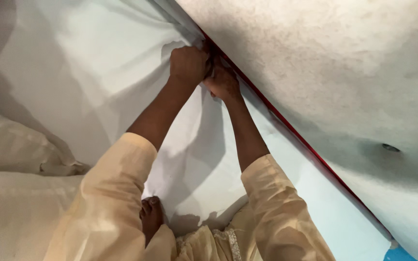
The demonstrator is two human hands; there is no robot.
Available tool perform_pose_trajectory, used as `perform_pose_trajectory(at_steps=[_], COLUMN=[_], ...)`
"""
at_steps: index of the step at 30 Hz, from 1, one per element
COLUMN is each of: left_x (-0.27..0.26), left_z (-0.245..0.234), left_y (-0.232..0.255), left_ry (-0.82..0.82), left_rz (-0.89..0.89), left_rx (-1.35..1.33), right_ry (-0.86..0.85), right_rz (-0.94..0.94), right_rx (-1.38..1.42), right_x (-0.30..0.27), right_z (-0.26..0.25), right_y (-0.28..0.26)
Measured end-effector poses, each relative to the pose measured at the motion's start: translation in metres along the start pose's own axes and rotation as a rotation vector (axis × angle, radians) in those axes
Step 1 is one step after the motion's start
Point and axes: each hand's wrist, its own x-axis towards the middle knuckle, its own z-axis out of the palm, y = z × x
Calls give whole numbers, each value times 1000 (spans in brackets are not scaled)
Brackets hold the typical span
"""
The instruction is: The person tucks the edges of a white bedsheet into the gap between the mattress and a red headboard by hand, moving along the width of the bed while sitting and kneeling on it.
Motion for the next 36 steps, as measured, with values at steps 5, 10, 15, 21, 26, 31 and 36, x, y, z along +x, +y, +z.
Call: perform_pose_trajectory(at_steps=[5,10,15,21,26,31,36], left_x=[-39,-51,-50,-39,-28,-48,-54], left_z=[2,-4,-5,-6,-8,4,14], left_y=[-7,-4,-6,-3,6,13,42], left_ry=[354,435,408,338,114,301,153], left_rz=[109,142,150,128,28,72,174], left_rx=[-167,-130,-135,-99,-131,-35,-136], right_ry=[58,123,98,123,84,80,115], right_rz=[-23,12,74,-79,-45,37,183], right_rx=[150,356,326,220,258,384,547], right_x=[-35,-52,-42,-30,-31,-65,-92], right_z=[10,17,12,10,11,18,8], right_y=[5,22,21,28,31,42,68])
